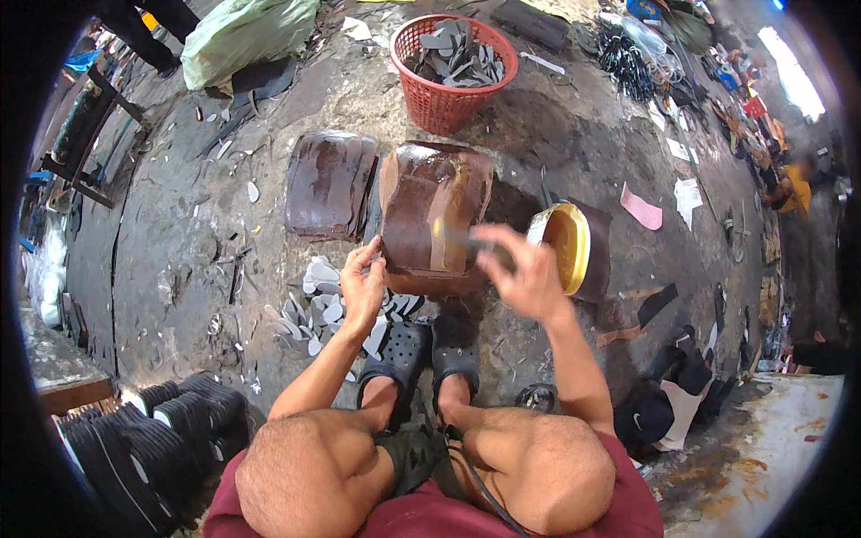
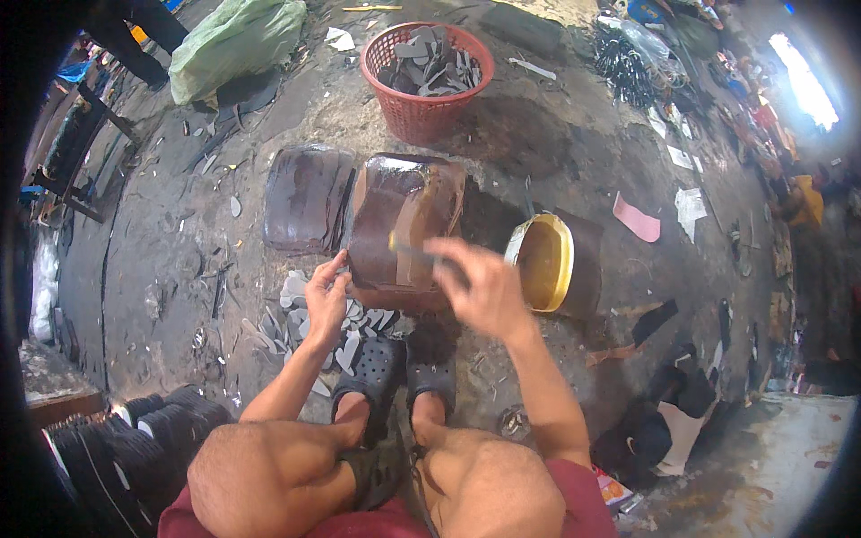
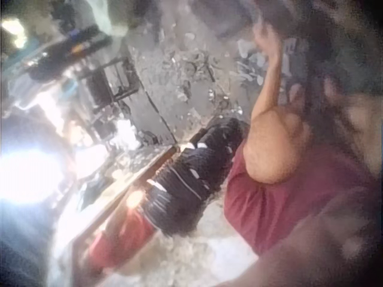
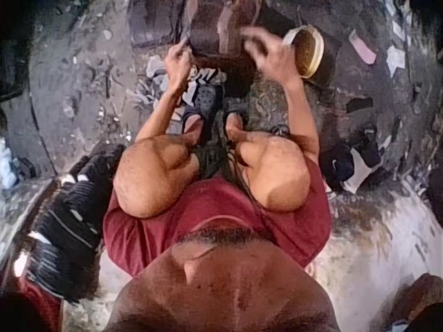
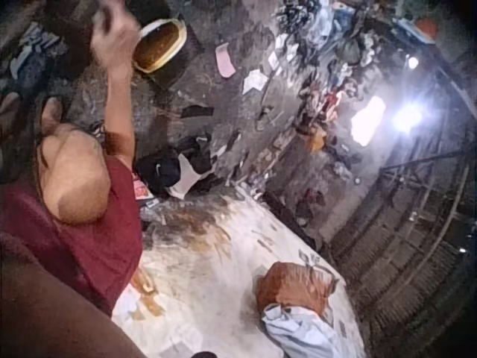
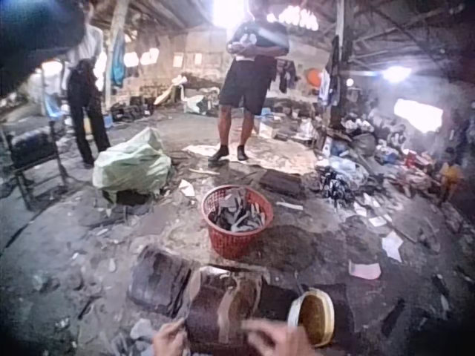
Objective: The person applies a brown liquid from a yellow container onto flat brown shoe parts using a brush. The person repeatedly dips the brush into the container and spreads the liquid over the surface of the parts, stacking them as they are coated.
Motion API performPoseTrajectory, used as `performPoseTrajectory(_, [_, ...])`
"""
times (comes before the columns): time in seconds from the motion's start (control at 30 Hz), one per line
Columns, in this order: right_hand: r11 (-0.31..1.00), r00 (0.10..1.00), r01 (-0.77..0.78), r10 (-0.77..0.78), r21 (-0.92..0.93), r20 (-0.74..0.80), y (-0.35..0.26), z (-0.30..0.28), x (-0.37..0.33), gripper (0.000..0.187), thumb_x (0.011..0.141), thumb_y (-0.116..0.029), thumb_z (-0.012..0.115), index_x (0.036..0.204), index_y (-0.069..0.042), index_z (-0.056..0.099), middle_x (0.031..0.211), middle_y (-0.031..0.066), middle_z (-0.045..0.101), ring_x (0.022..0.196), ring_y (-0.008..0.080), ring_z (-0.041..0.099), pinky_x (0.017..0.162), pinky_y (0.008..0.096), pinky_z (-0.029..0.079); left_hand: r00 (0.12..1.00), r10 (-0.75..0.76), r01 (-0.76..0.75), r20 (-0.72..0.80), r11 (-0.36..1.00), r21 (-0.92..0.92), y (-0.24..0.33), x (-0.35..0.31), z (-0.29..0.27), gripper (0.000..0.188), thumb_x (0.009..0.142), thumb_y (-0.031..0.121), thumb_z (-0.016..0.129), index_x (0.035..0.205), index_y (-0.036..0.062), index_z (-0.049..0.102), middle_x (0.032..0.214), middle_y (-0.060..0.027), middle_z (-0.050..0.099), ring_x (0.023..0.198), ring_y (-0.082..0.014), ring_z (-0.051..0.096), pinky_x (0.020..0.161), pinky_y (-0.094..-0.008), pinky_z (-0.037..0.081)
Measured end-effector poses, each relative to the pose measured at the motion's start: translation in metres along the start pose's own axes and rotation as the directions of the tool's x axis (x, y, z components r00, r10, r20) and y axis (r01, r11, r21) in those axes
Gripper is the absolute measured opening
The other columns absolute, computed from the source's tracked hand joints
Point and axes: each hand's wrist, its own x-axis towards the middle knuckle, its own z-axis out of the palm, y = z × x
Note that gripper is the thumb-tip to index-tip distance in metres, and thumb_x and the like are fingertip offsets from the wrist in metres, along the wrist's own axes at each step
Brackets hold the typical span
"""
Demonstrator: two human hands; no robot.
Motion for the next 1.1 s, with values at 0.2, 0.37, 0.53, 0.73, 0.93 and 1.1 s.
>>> performPoseTrajectory(0.2, [0.841,0.932,0.265,-0.099,-0.471,0.347,0.054,0.065,0.075,0.044,0.079,-0.01,0.064,0.122,-0.018,0.07,0.114,0.0115,0.073,0.105,0.0312,0.069,0.083,0.0468,0.056,0.997,-0.059,0.055,0.051,0.996,0.07,-0.001,0.003,-0.003,0.045,0.092,0.001,0.062,0.137,0.0046,0.065,0.122,-0.0069,0.062,0.105,-0.0157,0.06,0.094,-0.0305,0.049])
performPoseTrajectory(0.37, [0.86,0.915,-0.131,0.297,-0.494,0.274,0.06,0.026,0.165,0.045,0.088,-0.024,0.066,0.133,-0.026,0.066,0.117,0.0138,0.073,0.108,0.0351,0.07,0.096,0.0504,0.053,0.991,-0.063,0.038,0.122,0.981,0.193,0.018,-0.002,-0.007,0.051,0.091,0.002,0.059,0.142,0.0016,0.06,0.13,-0.0094,0.061,0.112,-0.0182,0.06,0.099,-0.033,0.048])
performPoseTrajectory(0.53, [0.918,0.848,-0.072,0.262,-0.391,0.461,0.072,0.042,0.148,0.038,0.092,-0.031,0.066,0.13,-0.031,0.067,0.112,0.0127,0.075,0.105,0.0362,0.071,0.09,0.0505,0.055,0.986,-0.117,0.105,0.118,0.99,0.097,0.02,-0.003,-0.01,0.051,0.091,0.003,0.058,0.142,-0.0009,0.059,0.132,-0.0137,0.061,0.118,-0.0213,0.06,0.103,-0.0332,0.046])
performPoseTrajectory(0.73, [0.918,0.892,0.153,0.031,-0.365,0.451,0.005,0.054,0.041,0.038,0.087,-0.016,0.064,0.123,-0.025,0.069,0.11,0.0075,0.075,0.095,0.0302,0.073,0.077,0.0454,0.059,0.982,-0.14,0.142,0.128,0.99,-0.005,0.027,-0.003,-0.011,0.047,0.089,0.0,0.058,0.136,0.0006,0.064,0.127,-0.0138,0.066,0.112,-0.0205,0.063,0.101,-0.033,0.048])
performPoseTrajectory(0.93, [0.786,0.932,0.342,-0.215,-0.515,0.291,-0.009,0.079,-0.035,0.043,0.086,-0.014,0.062,0.129,-0.021,0.068,0.128,0.0072,0.067,0.116,0.0253,0.065,0.092,0.0418,0.056,0.983,-0.084,0.084,0.164,0.996,0.008,0.018,-0.002,-0.017,0.049,0.09,-0.002,0.054,0.139,-0.0017,0.061,0.126,-0.0118,0.066,0.112,-0.02,0.062,0.101,-0.0328,0.047])
performPoseTrajectory(1.1, [0.853,0.925,0.308,-0.165,-0.421,0.342,-0.014,0.073,-0.048,0.047,0.083,-0.016,0.066,0.13,-0.02,0.066,0.124,0.0077,0.069,0.113,0.0267,0.067,0.093,0.0424,0.056,0.991,-0.059,0.047,0.117,0.993,0.107,0.019,-0.013,-0.01,0.049,0.091,-0.003,0.053,0.139,0.0002,0.062,0.123,-0.0116,0.065,0.114,-0.0199,0.061,0.101,-0.0322,0.046])
